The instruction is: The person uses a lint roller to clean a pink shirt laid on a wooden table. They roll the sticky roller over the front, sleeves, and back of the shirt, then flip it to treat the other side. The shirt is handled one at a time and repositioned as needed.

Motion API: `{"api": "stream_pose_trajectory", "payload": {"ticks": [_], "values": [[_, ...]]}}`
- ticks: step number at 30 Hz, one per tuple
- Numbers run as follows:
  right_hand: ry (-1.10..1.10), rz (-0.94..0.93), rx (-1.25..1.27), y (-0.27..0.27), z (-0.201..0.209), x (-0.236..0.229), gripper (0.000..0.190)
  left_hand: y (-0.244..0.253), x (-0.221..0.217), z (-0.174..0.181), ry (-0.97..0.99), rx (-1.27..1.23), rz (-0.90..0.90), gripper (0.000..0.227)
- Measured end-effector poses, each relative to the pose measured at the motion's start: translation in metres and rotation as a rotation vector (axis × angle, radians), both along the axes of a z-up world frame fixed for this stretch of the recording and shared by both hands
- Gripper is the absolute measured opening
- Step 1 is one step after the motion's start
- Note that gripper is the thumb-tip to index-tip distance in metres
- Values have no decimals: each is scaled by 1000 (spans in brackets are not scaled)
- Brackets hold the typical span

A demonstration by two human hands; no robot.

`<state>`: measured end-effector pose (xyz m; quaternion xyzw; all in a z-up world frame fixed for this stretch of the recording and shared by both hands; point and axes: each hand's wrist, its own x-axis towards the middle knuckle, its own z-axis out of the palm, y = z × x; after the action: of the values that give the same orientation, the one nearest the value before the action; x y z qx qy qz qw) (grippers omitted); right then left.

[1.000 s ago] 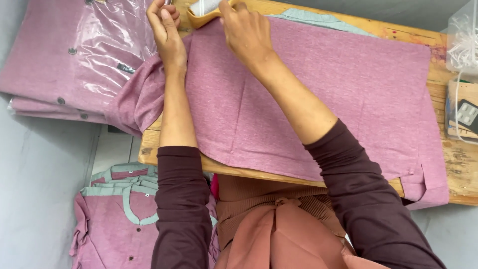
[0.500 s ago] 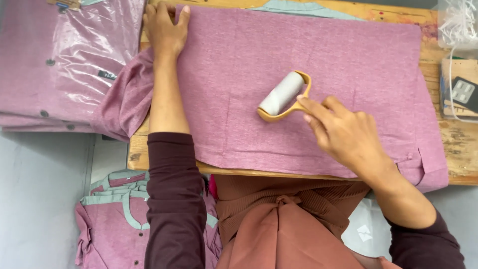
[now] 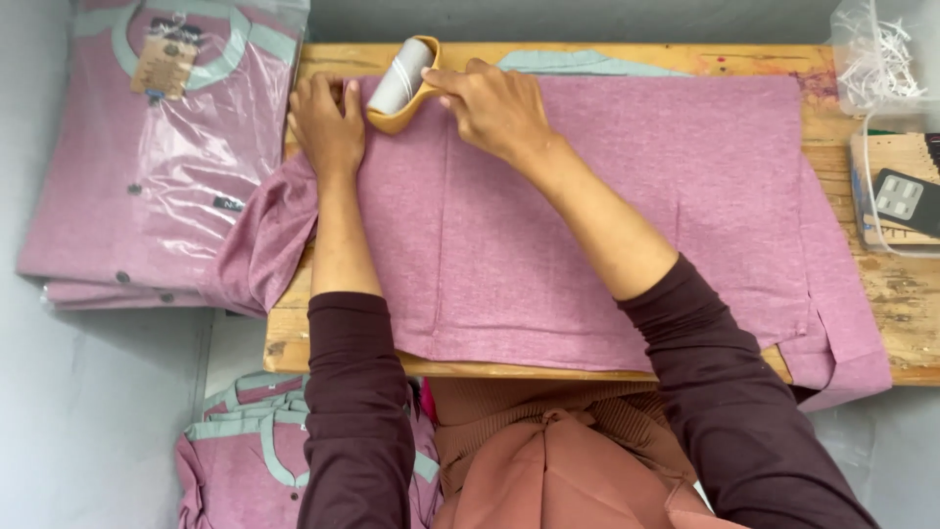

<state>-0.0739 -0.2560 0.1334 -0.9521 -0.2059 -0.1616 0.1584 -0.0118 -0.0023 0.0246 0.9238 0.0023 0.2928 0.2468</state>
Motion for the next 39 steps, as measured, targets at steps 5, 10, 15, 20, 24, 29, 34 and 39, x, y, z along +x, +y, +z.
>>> {"api": "stream_pose_trajectory", "payload": {"ticks": [5, 10, 15, 20, 24, 29, 34, 39], "values": [[158, 235, 10, -88, 0, 1, 39, -3, -8, 8, 103, -46, -4, 20], [285, 48, -44, -245, 11, -71, 40, 0, -6, 1, 42, 0, -18, 19], [438, -297, -227, -331, 53, -156, 41, 1, -3, 1, 26, 17, -26, 20], [578, -463, -247, -265, 83, -203, 47, -2, -7, 10, 106, -25, -19, 18], [332, -337, -195, -206, 54, -166, 45, -4, -12, 17, 147, -43, -25, 17], [104, -357, 8, -183, 5, -87, 37, -1, -8, 11, 118, -18, -10, 17], [160, -348, 23, -191, 19, -161, 41, 10, 2, -8, 50, 64, -40, 18], [189, -369, -63, -225, 43, -291, 45, 8, 1, -4, 31, 57, -65, 16]]}}
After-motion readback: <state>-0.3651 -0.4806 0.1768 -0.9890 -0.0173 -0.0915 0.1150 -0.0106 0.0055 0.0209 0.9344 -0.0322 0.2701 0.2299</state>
